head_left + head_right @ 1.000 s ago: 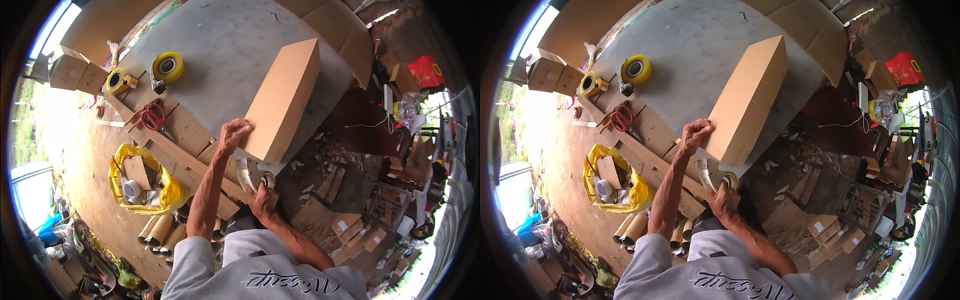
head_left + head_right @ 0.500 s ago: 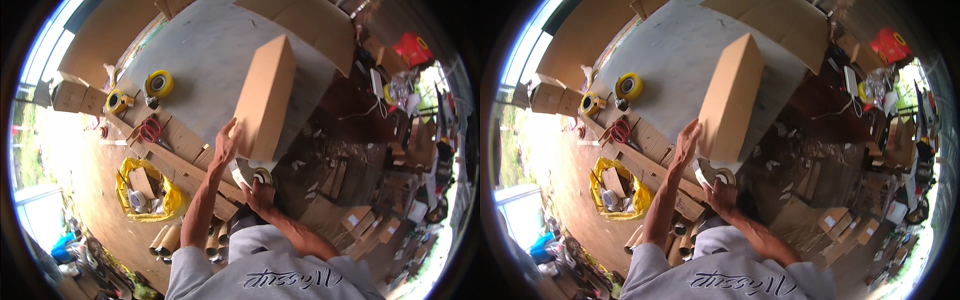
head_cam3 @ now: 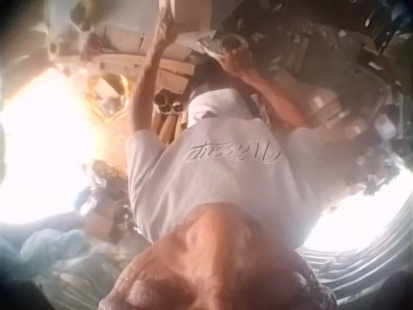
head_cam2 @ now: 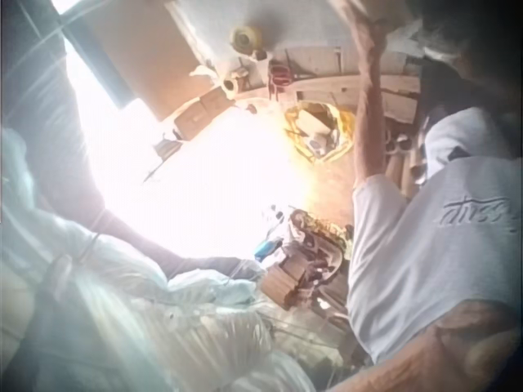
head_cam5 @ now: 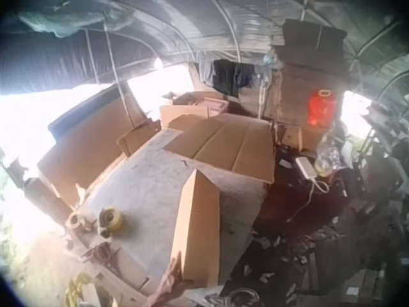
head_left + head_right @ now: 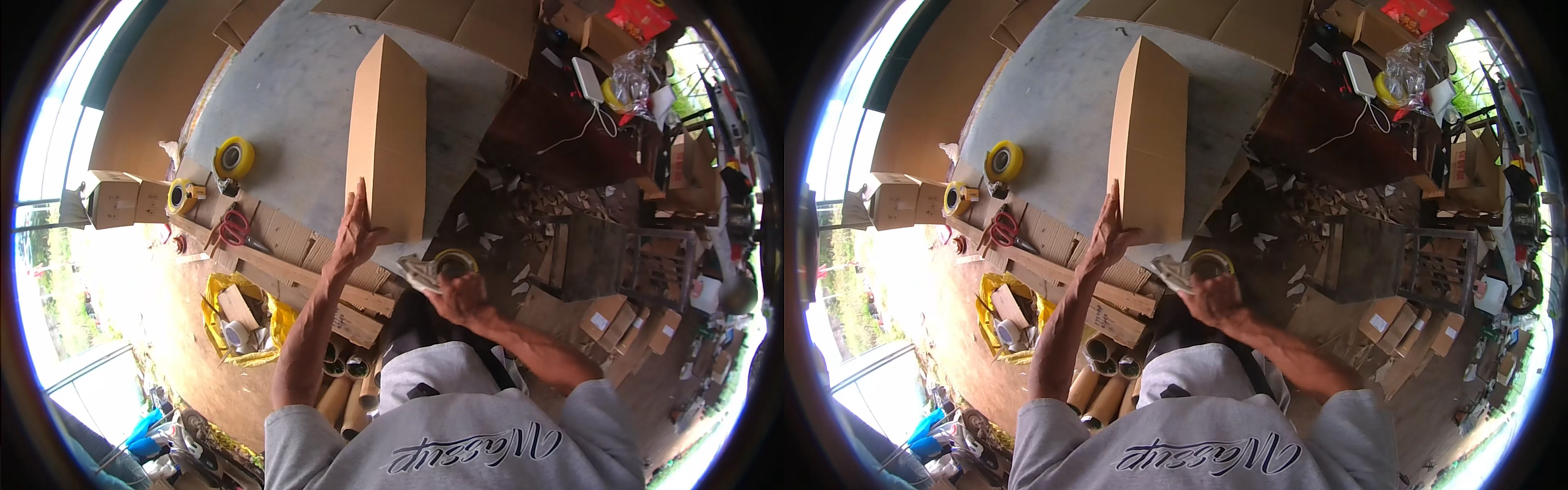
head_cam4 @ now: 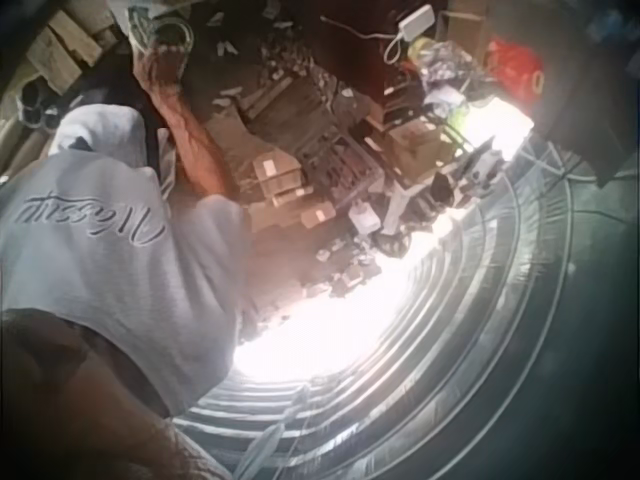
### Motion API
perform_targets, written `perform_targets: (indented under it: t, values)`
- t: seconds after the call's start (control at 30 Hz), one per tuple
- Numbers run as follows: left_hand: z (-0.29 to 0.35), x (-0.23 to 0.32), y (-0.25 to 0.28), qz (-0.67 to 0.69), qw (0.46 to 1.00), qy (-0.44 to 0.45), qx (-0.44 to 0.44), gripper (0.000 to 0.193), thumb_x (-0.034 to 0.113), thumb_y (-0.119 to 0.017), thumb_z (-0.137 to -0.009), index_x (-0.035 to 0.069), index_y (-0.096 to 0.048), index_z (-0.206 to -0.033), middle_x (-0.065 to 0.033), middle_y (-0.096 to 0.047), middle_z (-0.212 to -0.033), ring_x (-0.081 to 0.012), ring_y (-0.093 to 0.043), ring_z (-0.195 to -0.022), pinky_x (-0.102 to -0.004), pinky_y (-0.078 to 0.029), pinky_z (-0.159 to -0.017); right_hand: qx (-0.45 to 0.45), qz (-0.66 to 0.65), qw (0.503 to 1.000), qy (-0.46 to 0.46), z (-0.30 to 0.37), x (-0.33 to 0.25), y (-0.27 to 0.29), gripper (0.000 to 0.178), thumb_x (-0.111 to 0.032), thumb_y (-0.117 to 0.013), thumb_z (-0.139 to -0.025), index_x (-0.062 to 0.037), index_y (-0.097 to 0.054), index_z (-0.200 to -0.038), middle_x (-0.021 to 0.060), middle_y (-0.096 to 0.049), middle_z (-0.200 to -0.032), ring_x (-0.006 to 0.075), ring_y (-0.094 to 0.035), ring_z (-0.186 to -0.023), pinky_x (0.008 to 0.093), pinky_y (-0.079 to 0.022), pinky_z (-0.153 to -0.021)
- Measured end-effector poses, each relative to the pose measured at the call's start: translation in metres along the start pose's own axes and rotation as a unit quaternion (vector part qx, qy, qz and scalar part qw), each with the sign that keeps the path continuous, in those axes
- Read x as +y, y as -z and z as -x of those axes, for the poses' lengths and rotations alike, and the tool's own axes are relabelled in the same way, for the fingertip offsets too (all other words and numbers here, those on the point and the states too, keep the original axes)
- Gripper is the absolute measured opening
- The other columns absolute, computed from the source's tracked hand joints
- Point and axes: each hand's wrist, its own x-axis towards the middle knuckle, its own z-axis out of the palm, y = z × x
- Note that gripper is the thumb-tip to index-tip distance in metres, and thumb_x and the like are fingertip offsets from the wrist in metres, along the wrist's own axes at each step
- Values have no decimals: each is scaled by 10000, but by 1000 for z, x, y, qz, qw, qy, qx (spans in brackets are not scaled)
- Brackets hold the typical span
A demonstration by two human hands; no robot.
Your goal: The person cuts a large sheet of cardboard using a utility knife and a cylindrical template, then folds the cut piece into a rectangular box and seals it with a handheld tape dispenser. The finished box is placed on the workbench.
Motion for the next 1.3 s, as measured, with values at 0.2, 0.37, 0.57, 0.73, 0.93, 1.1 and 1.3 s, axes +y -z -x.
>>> perform_targets:
  t: [0.2, 0.37, 0.57, 0.73, 0.93, 1.1, 1.3]
  values:
    - [-1, 13, 3, -14, 999, 42, -6, 1141, 197, -718, -692, -18, -88, -1618, -273, -270, -1640, -497, -159, -1531, -460, -207, -1262, 140, 94, 973, 156, 7, 93, 11, 557, -320, -865, -760, -19, -603, -1149, 86, -540, -885, 249, -564, -784, 420, -489, -759]
    - [1, -1, 3, -19, 1000, 14, -2, 1137, 205, -721, -693, -13, -97, -1619, -275, -246, -1647, -534, -165, -1514, -497, -230, -1250, 62, 92, 989, 97, -8, 119, 12, 532, -339, -852, -774, -25, -611, -1129, 91, -499, -878, 257, -541, -834, 432, -456, -799]
    - [3, -12, -10, -100, 995, 18, 8, 1133, 200, -736, -701, 6, -106, -1623, -356, -275, -1588, -569, -241, -1465, -539, -271, -1215, 168, 159, 965, 120, -62, 90, -1, 363, -347, -782, -812, -48, -625, -944, 134, -537, -809, 324, -548, -756, 489, -426, -713]
    - [5, 1, -28, -130, 988, 69, 47, 1051, 142, -687, -732, 11, -135, -1617, -424, -283, -1534, -597, -270, -1433, -559, -289, -1194, 96, 186, 978, -11, -63, 49, -29, 317, -357, -739, -854, -72, -604, -830, 146, -573, -763, 345, -589, -759, 506, -435, -679]
    - [5, 15, -23, -113, 985, 110, 69, 1058, 119, -677, -733, 133, -131, -1640, -431, -263, -1538, -603, -287, -1424, -631, -393, -1090, 23, 111, 986, -120, -87, 10, -42, 182, -213, -707, -774, -88, -642, -659, 125, -555, -650, 299, -571, -654, 470, -407, -607]
    - [13, -25, -26, -121, 987, 39, 97, 999, 263, -790, -801, 92, -223, -1605, -340, -358, -1504, -477, -426, -1368, -567, -448, -1041, -64, 147, 927, -340, -107, 64, 9, 324, -355, -711, -869, -45, -787, -814, 224, -739, -833, 405, -733, -826, 509, -556, -745]
    - [52, -103, -40, 596, 650, 379, 281, 256, 238, -643, -984, 20, -645, -850, -8, -558, -626, -164, -512, -548, -311, -427, -528, -18, 106, 907, -408, -57, 101, 68, 546, -496, -690, -908, 48, -732, -932, 316, -701, -913, 459, -701, -907, 535, -522, -774]
